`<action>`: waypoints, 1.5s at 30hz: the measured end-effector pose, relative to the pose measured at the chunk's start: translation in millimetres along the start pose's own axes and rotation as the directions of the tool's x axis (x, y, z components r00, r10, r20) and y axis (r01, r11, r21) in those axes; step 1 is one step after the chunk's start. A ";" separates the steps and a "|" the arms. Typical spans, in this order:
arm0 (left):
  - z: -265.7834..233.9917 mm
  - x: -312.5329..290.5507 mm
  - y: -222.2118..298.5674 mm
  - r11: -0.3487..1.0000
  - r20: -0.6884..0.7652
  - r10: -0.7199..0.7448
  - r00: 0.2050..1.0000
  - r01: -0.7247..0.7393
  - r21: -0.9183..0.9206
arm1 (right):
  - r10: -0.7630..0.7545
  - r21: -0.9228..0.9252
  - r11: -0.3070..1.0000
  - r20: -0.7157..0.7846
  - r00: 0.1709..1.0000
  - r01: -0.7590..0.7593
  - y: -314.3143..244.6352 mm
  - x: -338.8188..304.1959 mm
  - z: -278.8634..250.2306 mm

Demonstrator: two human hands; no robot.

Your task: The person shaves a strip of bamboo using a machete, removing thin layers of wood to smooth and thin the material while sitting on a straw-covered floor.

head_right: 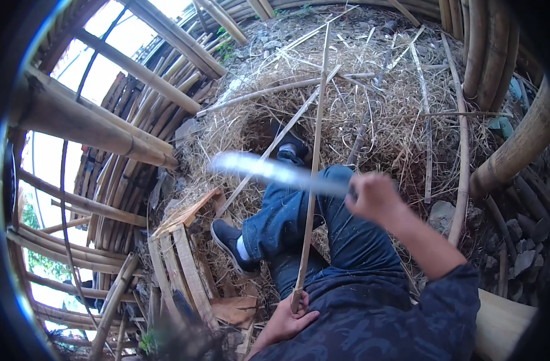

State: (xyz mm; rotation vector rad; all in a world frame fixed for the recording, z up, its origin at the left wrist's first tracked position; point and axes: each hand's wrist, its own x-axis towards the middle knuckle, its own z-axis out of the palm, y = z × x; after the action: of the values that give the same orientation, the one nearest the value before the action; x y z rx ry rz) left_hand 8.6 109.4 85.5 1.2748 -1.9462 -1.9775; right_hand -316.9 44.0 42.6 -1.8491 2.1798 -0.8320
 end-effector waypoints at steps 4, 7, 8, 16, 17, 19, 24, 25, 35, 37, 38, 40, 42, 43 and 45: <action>-2.4 -1.0 -16.7 0.997 -0.001 -0.076 0.997 0.076 0.004 | -0.270 0.089 0.963 0.292 0.917 0.255 -49.6 -43.8 11.9; -3.1 -6.2 -18.4 0.997 -0.025 -0.070 0.997 0.070 0.018 | -0.393 0.003 0.916 0.194 0.899 0.400 -47.8 -30.0 6.3; -3.0 -7.1 -16.4 0.996 -0.032 -0.081 0.996 0.082 0.030 | -0.418 -0.026 0.903 0.179 0.890 0.429 -45.2 -23.1 4.1; 0.1 -9.6 -7.1 0.992 -0.191 -0.056 0.980 0.077 0.101 | -0.260 -0.001 0.964 0.184 0.948 0.265 -59.1 -17.6 -16.9; 0.9 -7.6 -10.4 0.987 -0.223 -0.034 0.974 0.068 0.145 | -0.249 0.015 0.968 0.213 0.945 0.252 -64.2 -25.3 -15.2; 0.9 -5.8 0.9 0.964 -0.244 -0.048 0.969 0.109 0.241 | -0.241 0.052 0.971 0.255 0.937 0.235 -74.9 -41.9 -11.3; 3.3 -4.8 0.1 0.923 -0.292 -0.048 0.955 0.154 0.353 | -0.305 0.128 0.952 0.301 0.903 0.279 -94.1 -63.6 2.1; 3.6 -4.7 1.1 0.913 -0.302 -0.054 0.952 0.169 0.370 | -0.312 0.141 0.949 0.300 0.902 0.282 -93.9 -64.9 6.3; 9.0 -4.4 -7.5 0.861 -0.347 0.077 0.935 0.113 0.496 | -0.335 0.047 0.942 0.197 0.921 0.332 -70.2 -53.0 16.5; 10.4 -7.4 -3.6 0.851 -0.337 0.075 0.939 0.116 0.512 | -0.255 -0.017 0.965 0.183 0.949 0.263 -53.3 -43.0 19.3; 11.2 -9.3 -2.9 0.848 -0.329 0.072 0.942 0.116 0.517 | -0.196 -0.044 0.978 0.172 0.965 0.206 -42.5 -36.4 20.3; 11.3 -14.4 -7.0 0.851 -0.312 0.049 0.949 0.123 0.511 | 0.054 -0.322 0.946 0.088 0.995 -0.023 -23.2 -14.9 19.7; 13.7 -18.1 -10.6 0.855 -0.283 0.022 0.959 0.128 0.502 | 0.233 -0.328 0.920 0.023 0.972 -0.213 20.6 6.1 16.8; 13.4 -18.3 -11.0 0.854 -0.278 0.009 0.961 0.137 0.502 | 0.308 -0.305 0.909 0.036 0.951 -0.282 40.4 10.6 10.6; 11.3 -15.0 -13.5 0.851 -0.297 0.039 0.954 0.124 0.510 | 0.376 -0.261 0.901 0.066 0.924 -0.348 53.9 16.1 2.1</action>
State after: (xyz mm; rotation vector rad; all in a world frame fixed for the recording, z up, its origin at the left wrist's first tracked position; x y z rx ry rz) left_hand 18.0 129.5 79.3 1.6228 -2.3886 -1.1878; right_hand -365.7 32.3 17.1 -1.4588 2.5305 -0.3863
